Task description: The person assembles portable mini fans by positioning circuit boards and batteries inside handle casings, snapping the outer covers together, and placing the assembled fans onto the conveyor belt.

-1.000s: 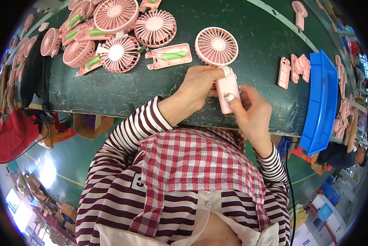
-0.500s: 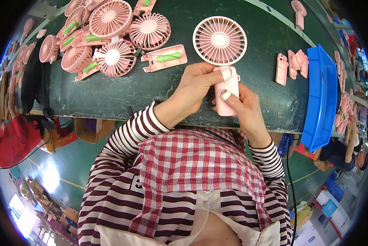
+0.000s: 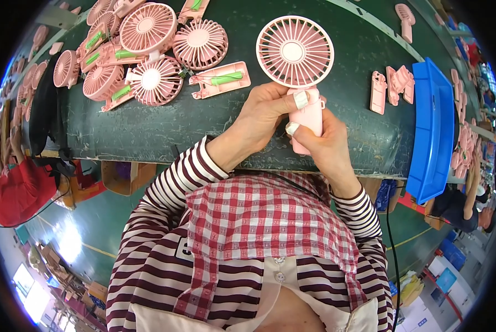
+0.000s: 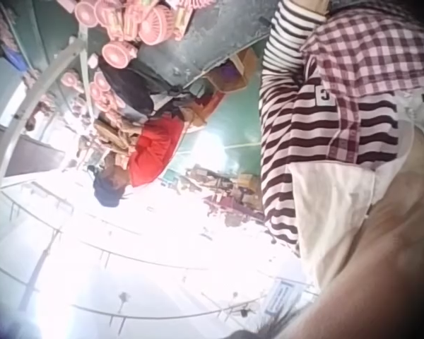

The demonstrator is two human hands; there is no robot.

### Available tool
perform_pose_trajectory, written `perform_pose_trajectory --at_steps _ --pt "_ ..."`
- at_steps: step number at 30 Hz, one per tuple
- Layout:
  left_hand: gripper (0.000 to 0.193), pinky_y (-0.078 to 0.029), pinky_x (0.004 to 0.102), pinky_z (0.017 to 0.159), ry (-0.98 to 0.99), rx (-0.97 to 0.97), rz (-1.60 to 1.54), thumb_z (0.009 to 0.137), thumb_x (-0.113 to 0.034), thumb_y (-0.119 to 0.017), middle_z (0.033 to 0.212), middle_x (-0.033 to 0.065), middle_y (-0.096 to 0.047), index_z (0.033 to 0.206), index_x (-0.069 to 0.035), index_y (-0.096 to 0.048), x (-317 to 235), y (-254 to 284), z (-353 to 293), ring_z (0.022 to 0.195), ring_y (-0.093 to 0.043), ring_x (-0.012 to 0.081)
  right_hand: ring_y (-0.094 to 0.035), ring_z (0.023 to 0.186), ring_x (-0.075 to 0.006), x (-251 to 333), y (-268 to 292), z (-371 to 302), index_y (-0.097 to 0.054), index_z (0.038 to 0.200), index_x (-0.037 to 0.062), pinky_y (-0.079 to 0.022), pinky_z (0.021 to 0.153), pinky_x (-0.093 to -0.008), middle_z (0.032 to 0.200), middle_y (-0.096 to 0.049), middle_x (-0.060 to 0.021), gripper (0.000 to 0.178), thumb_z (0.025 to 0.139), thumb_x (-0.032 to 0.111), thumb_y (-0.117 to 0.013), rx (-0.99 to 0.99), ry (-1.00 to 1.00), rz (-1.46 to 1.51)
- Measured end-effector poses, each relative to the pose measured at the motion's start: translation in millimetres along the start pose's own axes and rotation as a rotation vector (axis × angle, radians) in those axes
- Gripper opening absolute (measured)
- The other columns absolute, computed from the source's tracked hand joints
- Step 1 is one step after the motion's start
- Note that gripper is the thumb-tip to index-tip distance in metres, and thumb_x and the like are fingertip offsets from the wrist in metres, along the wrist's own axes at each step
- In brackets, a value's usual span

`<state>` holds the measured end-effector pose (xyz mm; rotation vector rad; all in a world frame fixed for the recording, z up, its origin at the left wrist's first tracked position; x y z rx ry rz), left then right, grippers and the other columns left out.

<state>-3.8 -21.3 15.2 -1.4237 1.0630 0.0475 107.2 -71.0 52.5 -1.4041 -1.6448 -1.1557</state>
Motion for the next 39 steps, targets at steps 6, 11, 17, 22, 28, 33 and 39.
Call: perform_pose_trajectory --at_steps 6,11,17,22,28,33,39 --pt "0.025 -0.049 0.0278 0.079 -0.025 0.006 0.022 0.083 -0.009 -0.059 0.096 0.0121 -0.064 0.104 0.005 -0.058 -1 0 0 0.086 -0.061 0.0156 -0.058 0.069 -0.0093 -1 0 0 -0.055 0.095 -0.0037 -0.047 0.059 -0.0222 0.081 -0.06 -0.0048 0.024 0.075 0.008 -0.065 -0.032 0.023 -0.042" --pt "0.025 -0.05 0.0257 0.071 -0.046 -0.019 0.054 0.083 -0.011 -0.06 0.093 0.0101 -0.064 0.103 0.004 -0.058 -3 -2 0 0.082 -0.061 0.0136 -0.061 0.071 -0.0128 -2 0 4 -0.053 0.1 -0.005 -0.05 0.061 -0.0233 0.083 -0.062 -0.0081 0.028 0.077 0.008 -0.063 0.006 0.02 0.121" --pt "0.028 -0.049 0.021 0.06 -0.036 0.049 0.143 0.081 -0.009 -0.063 0.094 0.0092 -0.063 0.105 0.005 -0.057 1 1 1 0.076 -0.06 0.011 -0.063 0.072 -0.016 -8 5 9 -0.051 0.103 -0.0065 -0.053 0.063 -0.026 0.086 -0.062 -0.0114 0.03 0.077 0.005 -0.061 0.028 -0.029 0.18" --pt "0.028 -0.049 0.0217 0.058 -0.102 0.021 0.098 0.079 -0.004 -0.063 0.093 0.0098 -0.063 0.105 0.006 -0.056 2 -2 2 0.073 -0.059 0.0114 -0.062 0.071 -0.0166 -4 6 10 -0.051 0.104 -0.0077 -0.054 0.062 -0.0269 0.086 -0.062 -0.0121 0.031 0.074 0.0 -0.057 0.027 -0.04 0.13" --pt "0.035 -0.049 0.0289 0.08 -0.054 -0.032 0.232 0.079 -0.004 -0.061 0.105 0.0145 -0.061 0.112 0.004 -0.053 2 0 3 0.092 -0.06 0.0167 -0.061 0.061 -0.0126 -11 5 17 -0.056 0.091 -0.007 -0.049 0.053 -0.0238 0.074 -0.062 -0.0096 0.027 0.07 0.008 -0.064 -0.03 -0.023 0.198" --pt "0.031 -0.05 0.0267 0.071 0.011 -0.052 0.24 0.08 -0.003 -0.058 0.097 0.0115 -0.063 0.109 0.004 -0.054 -1 1 13 0.084 -0.06 0.0142 -0.06 0.06 -0.0141 -8 6 30 -0.056 0.091 -0.0069 -0.05 0.053 -0.0248 0.075 -0.061 -0.0108 0.026 0.07 0.006 -0.062 -0.001 -0.03 0.296" --pt "0.021 -0.042 0.0216 0.049 0.013 -0.066 0.21 0.083 -0.009 -0.054 0.08 0.0068 -0.06 0.099 0.003 -0.058 -2 -7 27 0.061 -0.055 0.0103 -0.061 0.062 -0.0156 -8 15 35 -0.055 0.097 -0.005 -0.051 0.056 -0.0255 0.078 -0.061 -0.0103 0.025 0.076 0.008 -0.06 0.043 -0.038 0.33"
Point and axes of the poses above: each hand's wrist, its own z-axis towards the middle knuckle, its own y-axis out of the back of the hand, x = y × z, the point moved 3 cm from there along z, towards the middle knuckle
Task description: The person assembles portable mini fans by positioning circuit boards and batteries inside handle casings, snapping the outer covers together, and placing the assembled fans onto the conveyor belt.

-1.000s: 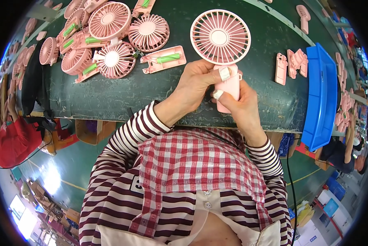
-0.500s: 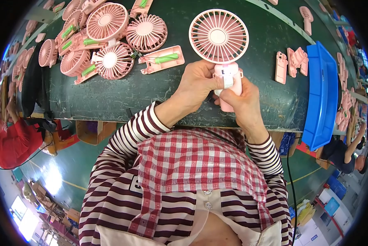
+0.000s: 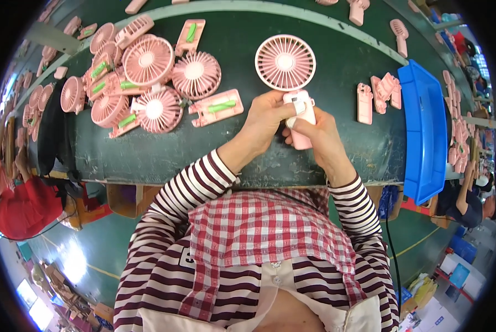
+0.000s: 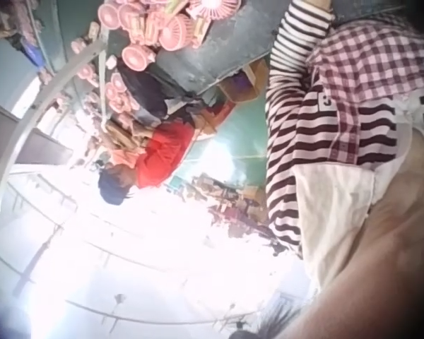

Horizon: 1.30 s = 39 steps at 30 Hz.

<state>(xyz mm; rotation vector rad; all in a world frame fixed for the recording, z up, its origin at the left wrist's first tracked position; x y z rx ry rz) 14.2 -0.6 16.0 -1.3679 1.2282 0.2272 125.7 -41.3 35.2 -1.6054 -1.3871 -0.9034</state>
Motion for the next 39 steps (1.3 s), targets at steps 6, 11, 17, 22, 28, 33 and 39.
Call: perform_pose_trajectory --at_steps 6,11,17,22,28,33,39 --pt "0.023 -0.045 0.0249 0.058 -0.009 -0.065 0.143 0.084 -0.011 -0.052 0.082 0.0068 -0.061 0.1 0.005 -0.058 2 11 26 0.066 -0.057 0.0121 -0.062 0.064 -0.0169 3 9 22 -0.055 0.1 -0.0039 -0.052 0.054 -0.0271 0.079 -0.062 -0.0106 0.025 0.082 0.013 -0.057 0.048 -0.039 0.139" --pt "0.045 -0.044 0.0311 0.083 -0.089 0.054 -0.091 0.091 -0.034 -0.044 0.101 0.0117 -0.061 0.108 0.006 -0.055 -15 2 42 0.092 -0.059 0.0187 -0.058 0.055 -0.0199 4 22 38 -0.053 0.099 -0.0034 -0.048 0.047 -0.029 0.072 -0.059 -0.0132 0.033 0.087 0.027 -0.048 0.223 -0.108 0.467" --pt "0.059 -0.043 0.0353 0.089 -0.216 -0.087 -0.07 0.093 -0.045 -0.038 0.111 0.0183 -0.057 0.116 0.008 -0.049 -7 14 47 0.101 -0.056 0.0249 -0.054 0.053 -0.019 16 15 61 -0.052 0.1 -0.0037 -0.044 0.044 -0.0261 0.072 -0.058 -0.0133 0.041 0.086 0.035 -0.047 0.307 -0.053 0.584" --pt "0.032 -0.046 0.0216 0.053 -0.306 -0.212 0.187 0.094 -0.028 -0.042 0.078 0.0055 -0.057 0.102 0.001 -0.055 5 15 44 0.063 -0.057 0.011 -0.061 0.063 -0.0186 43 17 86 -0.053 0.104 -0.0053 -0.052 0.057 -0.0278 0.079 -0.062 -0.0128 0.031 0.08 0.014 -0.056 0.141 0.066 0.254" --pt "0.021 -0.046 0.028 0.058 -0.569 -0.21 0.665 0.088 -0.013 -0.048 0.08 0.0109 -0.061 0.102 0.0 -0.056 6 8 33 0.061 -0.056 0.0155 -0.062 0.064 -0.0171 91 -19 132 -0.052 0.103 -0.0037 -0.051 0.053 -0.0263 0.082 -0.061 -0.012 0.03 0.076 0.009 -0.055 0.206 0.181 -0.035" --pt "0.018 -0.047 0.0367 0.067 -0.604 -0.201 0.776 0.084 -0.012 -0.053 0.086 0.0167 -0.06 0.097 0.0 -0.058 -6 0 30 0.077 -0.06 0.0325 -0.058 0.059 -0.0151 127 -94 210 -0.053 0.098 -0.0045 -0.047 0.048 -0.0256 0.076 -0.059 -0.0102 0.027 0.076 0.012 -0.056 0.213 0.197 -0.144" --pt "0.015 -0.048 0.043 0.065 -0.478 -0.175 0.807 0.08 -0.008 -0.051 0.085 0.0203 -0.059 0.092 0.0 -0.056 -2 6 32 0.074 -0.058 0.0382 -0.061 0.066 -0.0224 144 -202 316 -0.061 0.086 -0.004 -0.046 0.055 -0.0339 0.074 -0.061 -0.0136 0.033 0.07 0.024 -0.063 0.119 0.321 -0.545"
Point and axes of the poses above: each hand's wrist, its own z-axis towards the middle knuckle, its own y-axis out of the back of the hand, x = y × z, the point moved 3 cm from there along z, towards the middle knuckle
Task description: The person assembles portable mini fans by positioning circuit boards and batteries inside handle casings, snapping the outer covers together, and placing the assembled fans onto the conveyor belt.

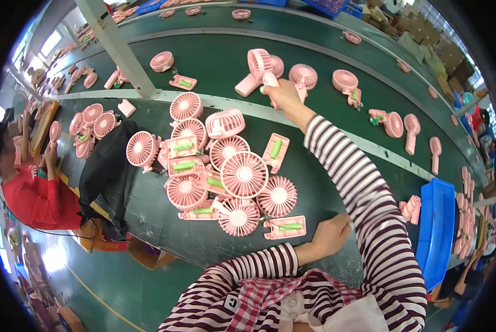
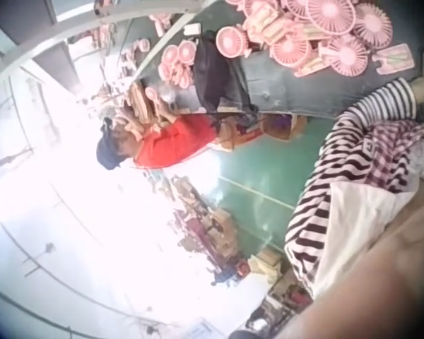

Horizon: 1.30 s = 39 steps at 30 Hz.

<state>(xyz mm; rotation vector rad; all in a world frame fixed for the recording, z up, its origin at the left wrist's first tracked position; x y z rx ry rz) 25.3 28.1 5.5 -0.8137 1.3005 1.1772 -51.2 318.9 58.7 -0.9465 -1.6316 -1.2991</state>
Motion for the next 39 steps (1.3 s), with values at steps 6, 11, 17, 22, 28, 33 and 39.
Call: perform_pose_trajectory --at_steps 6,11,17,22,28,33,39 --pt "0.024 -0.048 0.0407 0.068 -0.062 -0.015 -0.028 0.07 -0.015 -0.056 0.08 0.0228 -0.061 0.081 0.006 -0.059 38 -25 -16 0.076 -0.059 0.0384 -0.061 0.093 -0.0332 15 -58 66 -0.057 0.098 -0.007 -0.046 0.077 -0.0386 0.098 -0.06 -0.026 0.049 0.071 0.033 -0.063 -0.329 0.133 -0.306" --pt "0.023 -0.048 0.0387 0.061 -0.188 -0.166 -0.029 0.071 -0.021 -0.057 0.078 0.0196 -0.062 0.079 0.001 -0.062 -5 -6 -5 0.071 -0.06 0.0362 -0.061 0.09 -0.0347 4 -49 96 -0.061 0.093 -0.0055 -0.048 0.077 -0.0398 0.097 -0.061 -0.0237 0.042 0.07 0.03 -0.064 -0.424 0.124 -0.397" --pt "0.023 -0.048 0.0388 0.061 -0.196 0.019 -0.158 0.071 -0.02 -0.057 0.077 0.0195 -0.062 0.079 0.001 -0.062 -10 -45 -13 0.07 -0.06 0.036 -0.037 0.113 -0.041 30 -73 91 -0.042 0.115 -0.0072 -0.033 0.095 -0.0424 0.118 -0.043 -0.028 0.063 0.071 0.033 -0.062 -0.367 0.16 -0.218" --pt "0.022 -0.048 0.0389 0.061 -0.198 0.038 -0.178 0.071 -0.02 -0.056 0.077 0.0195 -0.062 0.078 0.001 -0.061 0 -57 -3 0.069 -0.06 0.0358 -0.052 0.101 -0.0414 19 -62 104 -0.05 0.11 -0.0031 -0.043 0.086 -0.0445 0.109 -0.053 -0.0248 0.064 0.066 0.039 -0.067 -0.408 0.472 -0.328" --pt "0.028 -0.045 0.0363 0.075 0.133 0.0 -0.171 0.076 -0.018 -0.057 0.097 0.0161 -0.057 0.098 0.0 -0.053 35 -31 -13 0.086 -0.056 0.0286 -0.042 0.113 -0.0346 18 -96 71 -0.06 0.108 0.0046 -0.035 0.094 -0.0453 0.119 -0.051 -0.0155 0.047 0.072 0.034 -0.059 -0.249 0.672 -0.663" --pt "0.049 -0.042 0.0333 0.091 0.209 0.191 -0.199 0.083 -0.02 -0.06 0.12 0.0131 -0.05 0.123 0.001 -0.041 16 -5 -11 0.108 -0.051 0.0211 -0.041 0.114 -0.0349 29 -139 76 -0.058 0.109 0.0045 -0.037 0.091 -0.0465 0.119 -0.049 -0.0157 0.041 0.077 0.03 -0.056 -0.16 0.84 -0.758" --pt "0.032 -0.046 0.0334 0.079 0.181 -0.087 -0.2 0.08 -0.022 -0.05 0.105 0.0132 -0.06 0.106 -0.004 -0.058 18 -17 -9 0.092 -0.059 0.0269 -0.052 0.1 -0.0384 24 -157 111 -0.052 0.117 0.0034 -0.044 0.086 -0.0425 0.105 -0.057 -0.02 0.048 0.075 0.025 -0.059 0.087 0.636 -0.793"
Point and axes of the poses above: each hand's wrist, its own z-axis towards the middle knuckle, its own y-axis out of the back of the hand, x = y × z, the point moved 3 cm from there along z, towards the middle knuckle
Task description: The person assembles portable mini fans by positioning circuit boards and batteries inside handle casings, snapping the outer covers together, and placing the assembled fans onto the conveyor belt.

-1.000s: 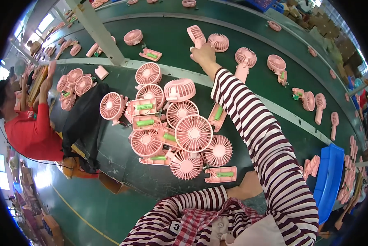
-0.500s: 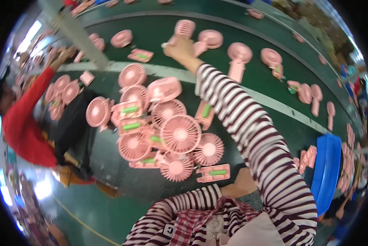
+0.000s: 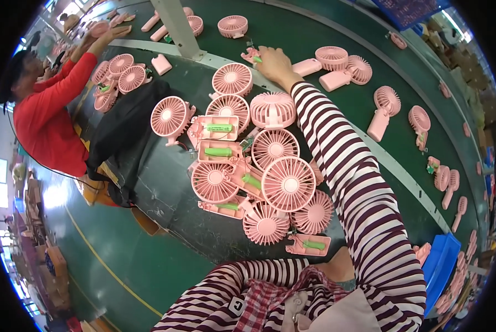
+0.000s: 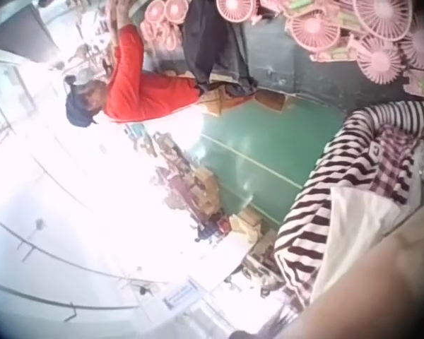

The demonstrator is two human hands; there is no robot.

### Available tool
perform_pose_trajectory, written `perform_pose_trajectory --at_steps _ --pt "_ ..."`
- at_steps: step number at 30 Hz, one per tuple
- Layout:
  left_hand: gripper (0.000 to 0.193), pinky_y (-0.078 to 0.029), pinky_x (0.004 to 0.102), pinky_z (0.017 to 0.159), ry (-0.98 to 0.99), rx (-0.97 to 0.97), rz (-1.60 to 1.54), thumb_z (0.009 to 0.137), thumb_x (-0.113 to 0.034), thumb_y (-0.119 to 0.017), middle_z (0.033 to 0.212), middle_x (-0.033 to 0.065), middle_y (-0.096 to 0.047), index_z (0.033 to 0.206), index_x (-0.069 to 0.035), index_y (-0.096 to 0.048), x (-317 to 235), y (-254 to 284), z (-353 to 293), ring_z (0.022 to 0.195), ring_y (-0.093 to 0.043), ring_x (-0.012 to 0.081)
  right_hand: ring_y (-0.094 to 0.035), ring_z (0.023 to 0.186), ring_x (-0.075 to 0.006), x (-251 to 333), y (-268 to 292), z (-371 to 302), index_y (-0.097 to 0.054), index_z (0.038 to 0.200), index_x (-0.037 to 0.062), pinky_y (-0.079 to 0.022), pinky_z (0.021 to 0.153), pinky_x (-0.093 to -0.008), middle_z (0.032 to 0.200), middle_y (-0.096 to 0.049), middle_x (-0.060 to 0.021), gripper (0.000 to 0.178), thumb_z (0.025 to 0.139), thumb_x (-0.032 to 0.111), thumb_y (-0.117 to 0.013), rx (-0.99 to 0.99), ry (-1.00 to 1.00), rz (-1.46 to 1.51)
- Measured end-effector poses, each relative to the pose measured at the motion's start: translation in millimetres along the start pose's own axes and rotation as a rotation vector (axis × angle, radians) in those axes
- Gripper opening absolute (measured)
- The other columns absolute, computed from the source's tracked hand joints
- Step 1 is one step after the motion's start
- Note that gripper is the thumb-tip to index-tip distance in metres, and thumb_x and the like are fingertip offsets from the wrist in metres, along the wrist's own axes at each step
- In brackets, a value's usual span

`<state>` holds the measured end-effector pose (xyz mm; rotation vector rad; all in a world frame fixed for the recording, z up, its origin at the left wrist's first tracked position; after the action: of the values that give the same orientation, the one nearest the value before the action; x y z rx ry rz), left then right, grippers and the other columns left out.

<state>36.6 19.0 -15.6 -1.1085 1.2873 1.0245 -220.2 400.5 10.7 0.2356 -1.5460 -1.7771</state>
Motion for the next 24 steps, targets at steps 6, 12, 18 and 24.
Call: perform_pose_trajectory --at_steps 6,12,18,24 --pt "0.033 -0.047 0.0371 0.076 -0.14 0.098 0.102 0.078 -0.023 -0.052 0.101 0.0178 -0.061 0.102 -0.002 -0.059 25 -31 1 0.087 -0.06 0.0301 -0.062 0.072 -0.03 -13 28 -15 -0.061 0.093 -0.0034 -0.05 0.066 -0.0377 0.086 -0.063 -0.0156 0.024 0.071 0.007 -0.062 -0.202 -0.302 0.452" --pt "0.023 -0.048 0.0424 0.061 -0.264 0.043 0.224 0.072 -0.012 -0.053 0.073 0.0213 -0.059 0.089 0.004 -0.057 2 2 6 0.068 -0.058 0.0369 -0.059 0.073 -0.0169 14 80 -102 -0.054 0.108 -0.0067 -0.049 0.06 -0.0258 0.091 -0.059 -0.0105 0.03 0.081 0.007 -0.057 0.162 -0.41 1.464" --pt "0.014 -0.047 0.0409 0.064 -0.331 -0.063 0.069 0.076 -0.004 -0.051 0.08 0.0185 -0.058 0.089 0.001 -0.055 -12 10 8 0.074 -0.06 0.0343 -0.057 0.075 -0.013 25 160 -235 -0.05 0.114 -0.0073 -0.048 0.065 -0.0251 0.093 -0.058 -0.0085 0.037 0.08 0.007 -0.056 0.028 -0.412 1.453" --pt "0.064 -0.037 0.0362 0.094 0.167 0.436 -0.854 0.081 -0.02 -0.06 0.128 0.0118 -0.044 0.135 -0.006 -0.029 7 -4 27 0.114 -0.046 0.0228 -0.057 0.079 -0.0112 -18 214 -392 -0.053 0.111 -0.0053 -0.048 0.066 -0.024 0.096 -0.06 -0.0064 0.037 0.076 0.004 -0.06 -0.083 -0.575 1.22"
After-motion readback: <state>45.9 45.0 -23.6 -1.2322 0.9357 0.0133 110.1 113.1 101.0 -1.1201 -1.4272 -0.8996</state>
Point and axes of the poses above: each hand's wrist, its own z-axis towards the middle knuckle, its own y-axis out of the back of the hand, x = y × z, the point moved 3 cm from there along z, towards the middle knuckle
